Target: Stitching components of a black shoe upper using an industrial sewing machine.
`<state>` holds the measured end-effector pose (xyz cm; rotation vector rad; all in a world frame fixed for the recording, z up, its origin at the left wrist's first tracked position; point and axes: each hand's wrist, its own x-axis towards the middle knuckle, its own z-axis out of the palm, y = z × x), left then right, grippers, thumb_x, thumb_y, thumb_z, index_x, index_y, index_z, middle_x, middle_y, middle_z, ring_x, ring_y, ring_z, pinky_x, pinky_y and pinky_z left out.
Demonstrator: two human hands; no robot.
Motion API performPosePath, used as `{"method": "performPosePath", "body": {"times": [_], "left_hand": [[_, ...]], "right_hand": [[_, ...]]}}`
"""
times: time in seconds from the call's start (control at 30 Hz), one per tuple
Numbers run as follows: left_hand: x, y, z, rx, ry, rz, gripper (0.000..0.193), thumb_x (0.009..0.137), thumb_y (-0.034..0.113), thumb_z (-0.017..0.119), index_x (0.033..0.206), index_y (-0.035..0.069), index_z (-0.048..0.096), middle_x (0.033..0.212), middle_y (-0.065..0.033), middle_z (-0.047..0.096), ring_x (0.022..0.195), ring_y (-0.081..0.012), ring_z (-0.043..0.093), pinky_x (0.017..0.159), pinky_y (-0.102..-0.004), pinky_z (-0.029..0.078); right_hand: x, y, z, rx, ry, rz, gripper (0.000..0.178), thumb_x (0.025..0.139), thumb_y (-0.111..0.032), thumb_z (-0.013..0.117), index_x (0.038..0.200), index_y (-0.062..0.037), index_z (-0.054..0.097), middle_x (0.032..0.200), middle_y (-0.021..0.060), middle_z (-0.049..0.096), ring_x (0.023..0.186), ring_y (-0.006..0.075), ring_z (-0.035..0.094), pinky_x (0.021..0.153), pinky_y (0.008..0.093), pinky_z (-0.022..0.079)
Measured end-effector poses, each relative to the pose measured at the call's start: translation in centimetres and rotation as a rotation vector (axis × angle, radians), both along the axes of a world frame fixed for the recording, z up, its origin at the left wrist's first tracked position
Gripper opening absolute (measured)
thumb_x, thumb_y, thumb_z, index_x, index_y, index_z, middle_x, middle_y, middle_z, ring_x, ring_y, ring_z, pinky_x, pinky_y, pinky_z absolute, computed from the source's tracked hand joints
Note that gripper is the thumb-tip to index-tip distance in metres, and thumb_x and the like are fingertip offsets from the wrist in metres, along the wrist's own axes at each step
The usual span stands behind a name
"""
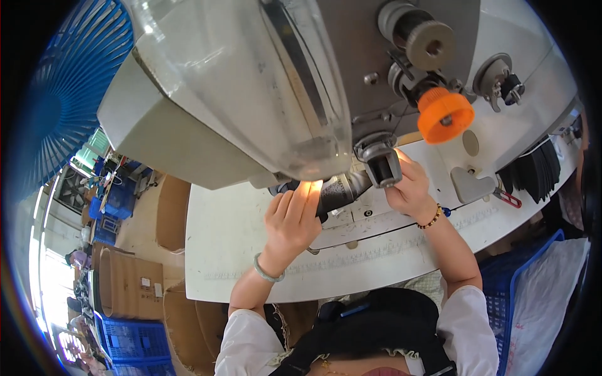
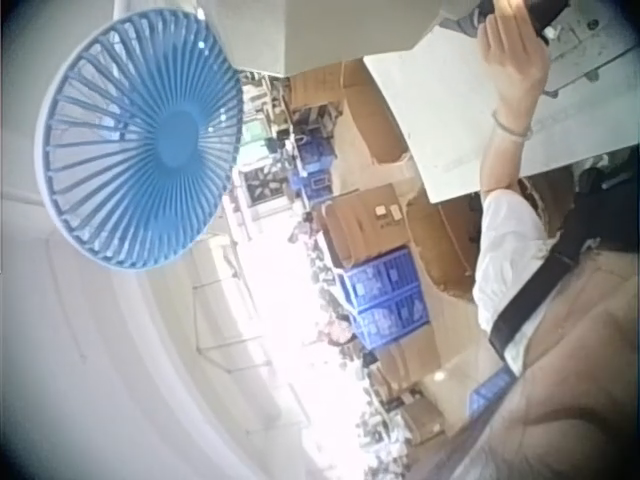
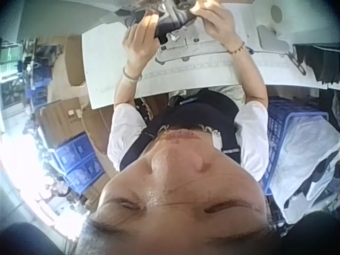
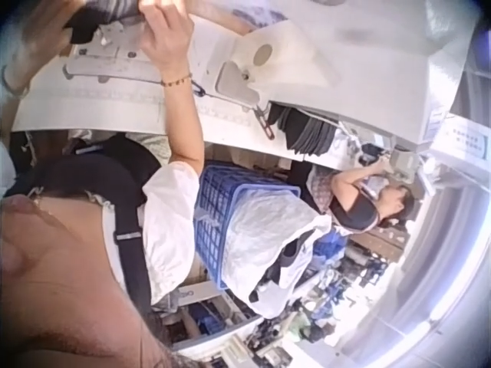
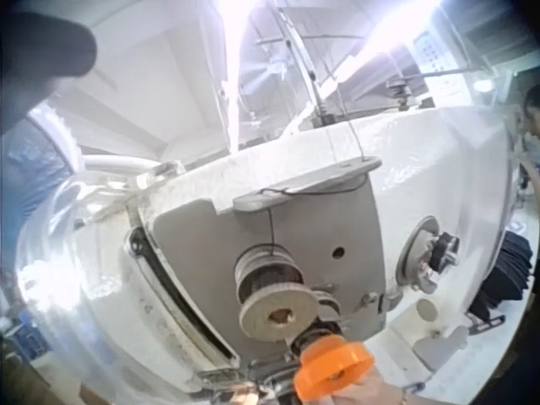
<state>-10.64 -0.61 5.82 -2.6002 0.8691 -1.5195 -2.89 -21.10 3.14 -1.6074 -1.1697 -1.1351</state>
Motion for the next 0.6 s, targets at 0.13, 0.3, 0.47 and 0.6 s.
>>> {"method": "performPosePath", "body": {"times": [0.13, 0.3, 0.47, 0.6], "left_hand": [[-0.27, 0.0, 0.04, 0.032, 0.01, 0.025, 0.037, 0.047, -0.003, 0.05, 0.083, -0.004, 0.06, 0.079, -0.0093, 0.056, 0.054, -0.015, 0.047, 0.049, -0.0251, 0.037], [0.07, 0.19, -0.1, 0.018, -0.016, 0.005, 0.032, 0.048, -0.004, 0.05, 0.079, -0.004, 0.06, 0.076, -0.0088, 0.055, 0.056, -0.0153, 0.048, 0.048, -0.0257, 0.037], [0.32, 0.71, -0.4, 0.017, -0.011, -0.041, 0.043, 0.042, 0.001, 0.048, 0.082, -0.006, 0.06, 0.091, -0.0154, 0.061, 0.057, -0.0185, 0.053, 0.049, -0.0262, 0.04], [-0.12, 0.11, -0.19, 0.034, 0.018, -0.01, 0.036, 0.048, -0.004, 0.051, 0.083, -0.003, 0.061, 0.082, -0.0114, 0.058, 0.055, -0.0158, 0.049, 0.048, -0.025, 0.038]], "right_hand": [[0.51, 0.0, 0.06, -0.007, -0.05, 0.029, 0.028, 0.057, 0.01, 0.053, 0.081, -0.0012, 0.058, 0.082, 0.0075, 0.06, 0.079, 0.0281, 0.06, 0.051, 0.0281, 0.047], [0.72, 0.03, 0.14, -0.011, -0.089, 0.028, 0.026, 0.055, 0.009, 0.054, 0.08, -0.0005, 0.058, 0.082, 0.0073, 0.059, 0.077, 0.0277, 0.06, 0.049, 0.0282, 0.047], [0.55, -0.15, 0.16, -0.029, -0.153, -0.019, 0.025, 0.054, 0.007, 0.055, 0.078, -0.0005, 0.058, 0.082, 0.007, 0.059, 0.077, 0.0276, 0.06, 0.049, 0.0285, 0.047], [0.8, -0.53, -0.18, -0.049, -0.164, -0.007, 0.026, 0.054, 0.006, 0.055, 0.079, -0.0006, 0.058, 0.083, 0.0068, 0.059, 0.078, 0.0276, 0.06, 0.05, 0.0285, 0.048]]}}
